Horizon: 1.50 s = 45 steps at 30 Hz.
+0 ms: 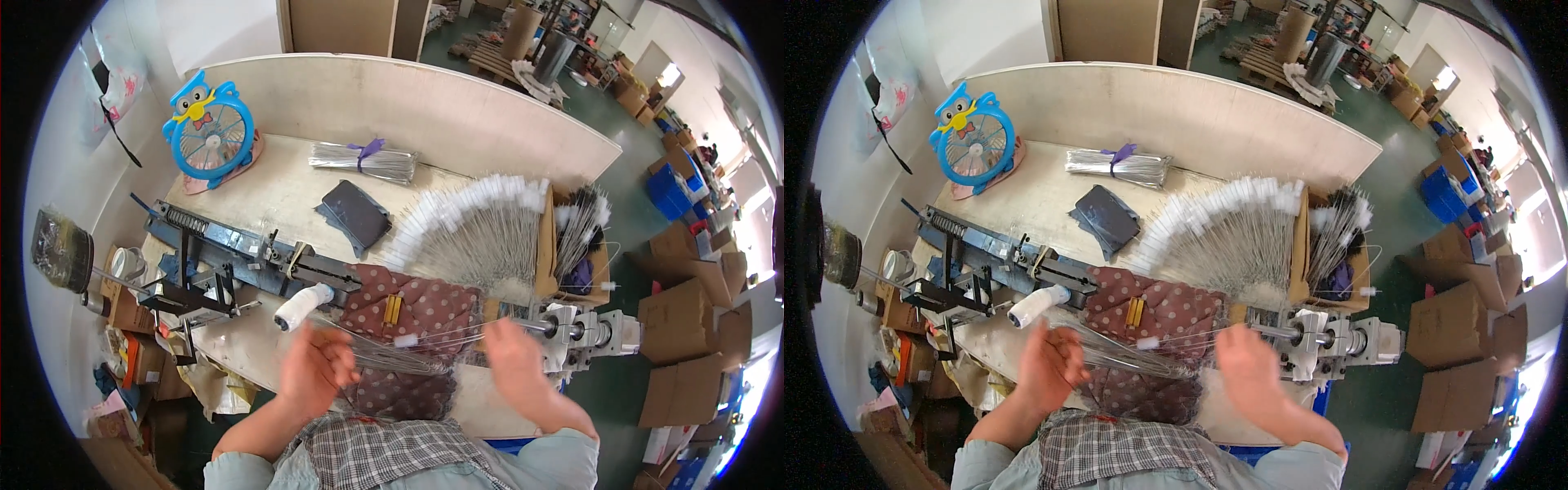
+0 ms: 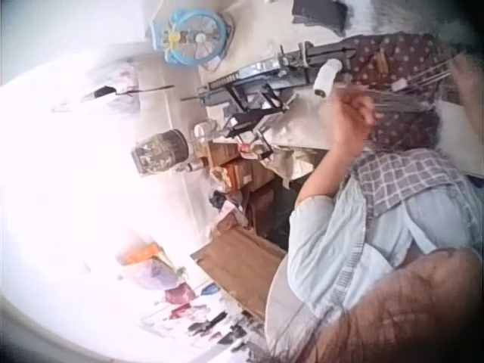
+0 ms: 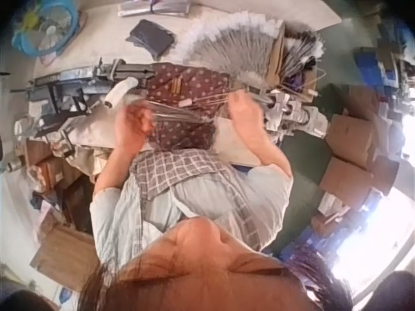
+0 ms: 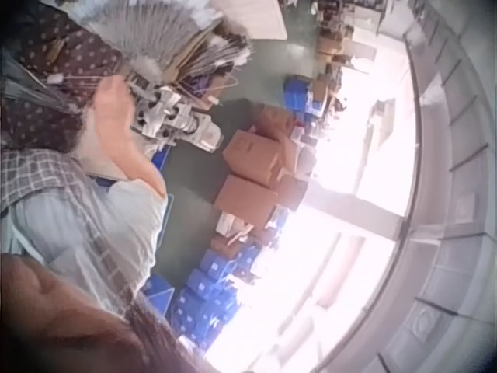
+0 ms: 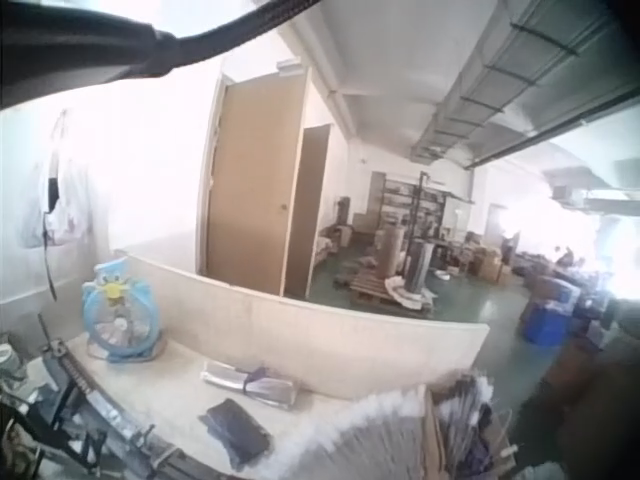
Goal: Assembling small components using a manual mechanical fixture, applying a yellow tool and threading white sleeves onto metal rods.
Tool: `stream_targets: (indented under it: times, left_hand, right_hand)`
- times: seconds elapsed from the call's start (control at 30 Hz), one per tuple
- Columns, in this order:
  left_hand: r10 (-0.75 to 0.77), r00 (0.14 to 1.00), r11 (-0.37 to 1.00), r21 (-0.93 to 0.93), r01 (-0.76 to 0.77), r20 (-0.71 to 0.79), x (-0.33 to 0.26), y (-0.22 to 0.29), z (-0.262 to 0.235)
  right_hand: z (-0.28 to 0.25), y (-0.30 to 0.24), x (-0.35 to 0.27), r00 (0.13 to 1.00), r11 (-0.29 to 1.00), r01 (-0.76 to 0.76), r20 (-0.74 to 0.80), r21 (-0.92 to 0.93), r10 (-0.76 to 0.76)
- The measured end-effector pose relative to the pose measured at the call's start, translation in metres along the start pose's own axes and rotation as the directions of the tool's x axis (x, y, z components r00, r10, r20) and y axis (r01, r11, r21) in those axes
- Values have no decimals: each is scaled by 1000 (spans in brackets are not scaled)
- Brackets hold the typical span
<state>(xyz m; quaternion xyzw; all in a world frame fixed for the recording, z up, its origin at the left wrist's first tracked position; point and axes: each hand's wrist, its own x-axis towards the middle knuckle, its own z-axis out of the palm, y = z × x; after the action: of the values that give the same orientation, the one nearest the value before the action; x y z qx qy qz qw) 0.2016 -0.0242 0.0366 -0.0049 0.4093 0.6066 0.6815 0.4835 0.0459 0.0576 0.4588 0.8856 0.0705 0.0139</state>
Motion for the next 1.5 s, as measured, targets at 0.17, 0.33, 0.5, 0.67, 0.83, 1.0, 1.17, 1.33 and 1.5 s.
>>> stream_targets:
  times: [0.17,0.33,0.5,0.67,0.83,1.0,1.17,1.33,1.5]
  left_hand:
    - [-293,827,693,703,-163,481,15,-29,35]
    - [166,537,-192,561,-805,827,80,-99,91]
    - [116,469,-393,474,-788,875,126,-118,102]
    - [2,501,-745,335,-576,865,150,-92,127]
    - [173,229,-575,287,-766,958,115,-79,87]
    - [221,754,199,729,-656,618,49,-68,15]
    - [-298,953,954,-65,294,-63,70,-32,-63]
    - [33,999,992,-119,-33,-7,55,6,-40]
    - [232,959,507,820,-264,165,54,-16,-2]
  right_hand:
    - [-41,54,7,915,976,-193,-341,98,215]
    - [-15,53,27,922,871,-71,-301,487,243]
    - [4,53,30,930,817,-171,-184,551,319]
    - [21,62,28,960,811,-175,-88,559,267]
    - [18,74,33,999,755,-18,-24,656,44]
    - [13,15,92,943,699,313,-299,643,-148]
    - [37,-49,136,926,710,333,-356,620,-124]
    - [34,-66,142,958,782,252,-261,569,-119]
    - [28,-71,140,965,781,230,-243,581,-103]
